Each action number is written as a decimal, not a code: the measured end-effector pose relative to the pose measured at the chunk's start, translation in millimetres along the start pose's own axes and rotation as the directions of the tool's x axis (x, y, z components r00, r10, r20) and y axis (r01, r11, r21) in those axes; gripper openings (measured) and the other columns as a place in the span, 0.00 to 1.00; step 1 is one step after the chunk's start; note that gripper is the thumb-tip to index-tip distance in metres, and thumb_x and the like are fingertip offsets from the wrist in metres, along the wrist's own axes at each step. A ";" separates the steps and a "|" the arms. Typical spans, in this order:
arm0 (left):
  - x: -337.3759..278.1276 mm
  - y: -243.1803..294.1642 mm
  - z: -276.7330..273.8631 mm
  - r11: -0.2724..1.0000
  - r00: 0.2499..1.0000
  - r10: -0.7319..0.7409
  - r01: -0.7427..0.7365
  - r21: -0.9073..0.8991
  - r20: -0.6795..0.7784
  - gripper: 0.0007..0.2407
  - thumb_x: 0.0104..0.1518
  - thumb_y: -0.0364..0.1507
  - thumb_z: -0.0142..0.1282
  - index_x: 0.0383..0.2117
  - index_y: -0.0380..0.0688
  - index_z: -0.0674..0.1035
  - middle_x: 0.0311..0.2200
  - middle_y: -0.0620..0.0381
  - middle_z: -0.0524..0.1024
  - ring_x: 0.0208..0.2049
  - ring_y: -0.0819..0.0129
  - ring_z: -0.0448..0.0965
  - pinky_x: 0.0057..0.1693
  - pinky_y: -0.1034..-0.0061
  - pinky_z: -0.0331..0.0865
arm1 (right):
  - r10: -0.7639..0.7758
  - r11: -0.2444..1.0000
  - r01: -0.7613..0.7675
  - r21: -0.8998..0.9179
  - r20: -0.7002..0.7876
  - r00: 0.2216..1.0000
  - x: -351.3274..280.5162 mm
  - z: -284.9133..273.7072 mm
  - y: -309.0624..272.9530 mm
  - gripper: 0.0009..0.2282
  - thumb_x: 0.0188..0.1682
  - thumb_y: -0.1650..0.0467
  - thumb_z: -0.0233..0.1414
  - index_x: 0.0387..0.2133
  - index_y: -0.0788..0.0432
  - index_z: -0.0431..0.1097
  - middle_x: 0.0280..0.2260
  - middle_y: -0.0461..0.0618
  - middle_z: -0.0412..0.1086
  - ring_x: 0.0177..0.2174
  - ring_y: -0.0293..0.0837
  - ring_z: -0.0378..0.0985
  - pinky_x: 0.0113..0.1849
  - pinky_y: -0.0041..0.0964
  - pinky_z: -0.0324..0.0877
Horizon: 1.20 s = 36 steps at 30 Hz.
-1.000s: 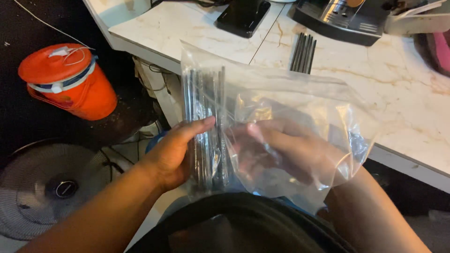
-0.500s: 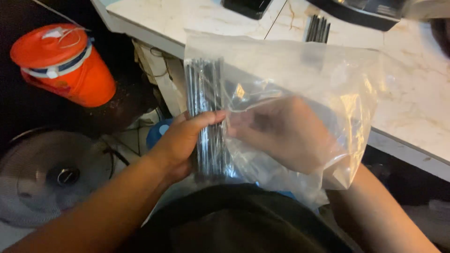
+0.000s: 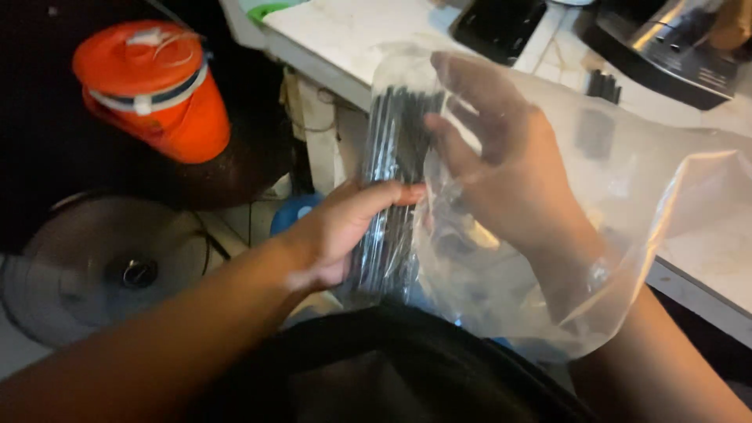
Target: Counting and placing black plastic straws into a clear plastic bag.
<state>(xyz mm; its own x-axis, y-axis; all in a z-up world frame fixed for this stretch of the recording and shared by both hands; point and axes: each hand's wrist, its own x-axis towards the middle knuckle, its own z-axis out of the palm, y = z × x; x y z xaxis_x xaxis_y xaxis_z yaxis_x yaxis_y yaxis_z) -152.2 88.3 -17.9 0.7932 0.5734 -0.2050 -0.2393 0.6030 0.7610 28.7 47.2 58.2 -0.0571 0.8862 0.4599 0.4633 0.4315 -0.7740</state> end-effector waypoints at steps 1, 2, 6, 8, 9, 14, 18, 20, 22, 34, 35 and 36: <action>-2.6 2.8 -6.5 1.000 0.999 -0.020 0.021 -0.018 0.033 0.12 0.60 0.34 0.58 0.42 0.38 0.80 0.34 0.51 0.81 0.32 0.66 0.81 0.41 0.70 0.76 | 0.036 0.999 -0.036 0.003 0.009 0.999 8.8 7.1 -9.6 0.18 0.55 0.76 0.54 0.59 0.67 0.63 0.60 0.55 0.68 0.60 0.45 0.72 0.63 0.39 0.67; -5.1 5.1 -12.6 0.998 0.997 -0.039 0.042 -0.036 0.068 0.13 0.62 0.34 0.58 0.44 0.37 0.80 0.34 0.51 0.81 0.29 0.67 0.79 0.37 0.71 0.74 | 0.073 0.997 -0.073 0.006 0.020 0.997 17.1 14.1 -19.1 0.17 0.53 0.75 0.53 0.55 0.66 0.65 0.56 0.53 0.70 0.57 0.43 0.74 0.62 0.36 0.68; -21.9 25.1 -24.0 0.992 0.993 -0.115 0.116 -0.051 0.025 0.14 0.59 0.34 0.55 0.47 0.40 0.81 0.34 0.54 0.83 0.31 0.71 0.83 0.39 0.74 0.78 | -0.001 0.987 0.011 -0.160 0.062 0.998 35.9 31.0 -12.9 0.13 0.55 0.75 0.59 0.51 0.67 0.71 0.50 0.55 0.77 0.51 0.43 0.82 0.57 0.37 0.76; -28.6 29.5 -35.5 0.989 0.992 -0.090 0.100 -0.113 0.089 0.15 0.62 0.34 0.55 0.49 0.38 0.80 0.34 0.54 0.81 0.32 0.69 0.82 0.40 0.72 0.79 | -0.082 0.969 0.103 -0.223 0.102 0.991 42.6 41.7 -14.2 0.08 0.54 0.74 0.61 0.43 0.66 0.75 0.43 0.56 0.78 0.43 0.44 0.84 0.52 0.37 0.80; -31.1 28.2 -42.0 0.987 0.991 -0.096 0.106 -0.119 0.089 0.15 0.62 0.34 0.55 0.49 0.38 0.80 0.34 0.54 0.81 0.32 0.69 0.82 0.40 0.72 0.79 | -0.073 0.970 0.095 -0.223 0.103 0.992 45.2 50.1 -26.0 0.08 0.54 0.74 0.61 0.43 0.66 0.75 0.43 0.56 0.78 0.43 0.44 0.84 0.52 0.37 0.80; -36.5 32.3 -56.6 0.979 0.974 -0.205 0.206 -0.002 0.093 0.17 0.60 0.39 0.56 0.46 0.38 0.80 0.35 0.52 0.81 0.32 0.67 0.84 0.40 0.69 0.81 | -0.054 0.931 0.091 -0.354 0.113 0.992 42.2 66.3 -19.1 0.11 0.55 0.71 0.56 0.47 0.66 0.74 0.40 0.57 0.80 0.37 0.44 0.82 0.41 0.39 0.76; -37.6 42.4 -52.7 0.975 0.971 -0.222 0.221 0.016 0.084 0.15 0.60 0.38 0.58 0.44 0.38 0.80 0.37 0.49 0.82 0.34 0.67 0.85 0.42 0.69 0.81 | 0.182 0.953 -0.152 -0.263 0.093 0.979 42.9 69.3 -28.5 0.10 0.55 0.69 0.53 0.43 0.64 0.72 0.39 0.53 0.80 0.40 0.37 0.85 0.37 0.33 0.80; -44.0 48.2 -47.9 0.974 0.967 -0.225 0.220 0.059 0.119 0.14 0.57 0.35 0.58 0.44 0.41 0.81 0.40 0.49 0.82 0.38 0.66 0.85 0.45 0.66 0.81 | 0.105 0.938 -0.067 -0.341 0.094 0.990 41.5 72.4 -35.5 0.11 0.54 0.69 0.54 0.45 0.64 0.74 0.37 0.56 0.79 0.33 0.42 0.82 0.36 0.36 0.75; -41.3 40.8 -55.8 0.980 0.968 -0.192 0.180 0.088 0.160 0.14 0.57 0.35 0.57 0.44 0.40 0.81 0.42 0.50 0.83 0.42 0.66 0.84 0.50 0.67 0.79 | 0.147 0.942 -0.116 -0.314 0.075 0.986 41.0 75.1 -37.1 0.11 0.54 0.68 0.55 0.43 0.64 0.75 0.34 0.55 0.79 0.31 0.42 0.82 0.35 0.36 0.75; -49.1 41.5 -49.3 0.972 0.963 -0.192 0.160 0.174 0.189 0.11 0.56 0.33 0.58 0.42 0.44 0.82 0.44 0.54 0.81 0.47 0.67 0.81 0.55 0.67 0.74 | 0.171 0.901 -0.152 -0.407 0.013 0.985 26.4 80.1 -47.2 0.09 0.58 0.69 0.55 0.41 0.65 0.74 0.29 0.55 0.75 0.28 0.43 0.77 0.32 0.38 0.72; -50.8 42.1 -49.6 0.972 0.957 -0.210 0.182 0.148 0.199 0.11 0.56 0.33 0.59 0.41 0.44 0.82 0.42 0.52 0.81 0.45 0.65 0.82 0.54 0.65 0.76 | 0.274 0.865 -0.251 -0.434 -0.011 0.962 27.0 81.9 -52.1 0.09 0.56 0.67 0.55 0.39 0.64 0.76 0.26 0.55 0.75 0.25 0.43 0.77 0.31 0.39 0.72; -50.1 37.6 -51.5 0.971 0.956 -0.214 0.187 0.147 0.202 0.11 0.56 0.33 0.59 0.41 0.44 0.82 0.42 0.52 0.81 0.45 0.65 0.82 0.54 0.65 0.76 | 0.279 0.863 -0.257 -0.435 -0.014 0.960 24.2 80.6 -50.5 0.09 0.56 0.67 0.55 0.39 0.64 0.76 0.26 0.55 0.75 0.25 0.43 0.77 0.31 0.39 0.72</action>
<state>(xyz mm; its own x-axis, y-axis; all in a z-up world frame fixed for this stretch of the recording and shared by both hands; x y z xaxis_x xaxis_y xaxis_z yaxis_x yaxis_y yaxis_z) -229.8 110.8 -10.7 0.9224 0.3067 -0.2345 -0.0022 0.6116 0.7912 -67.4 60.5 73.4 0.0865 0.9690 0.2315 0.7989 0.0714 -0.5972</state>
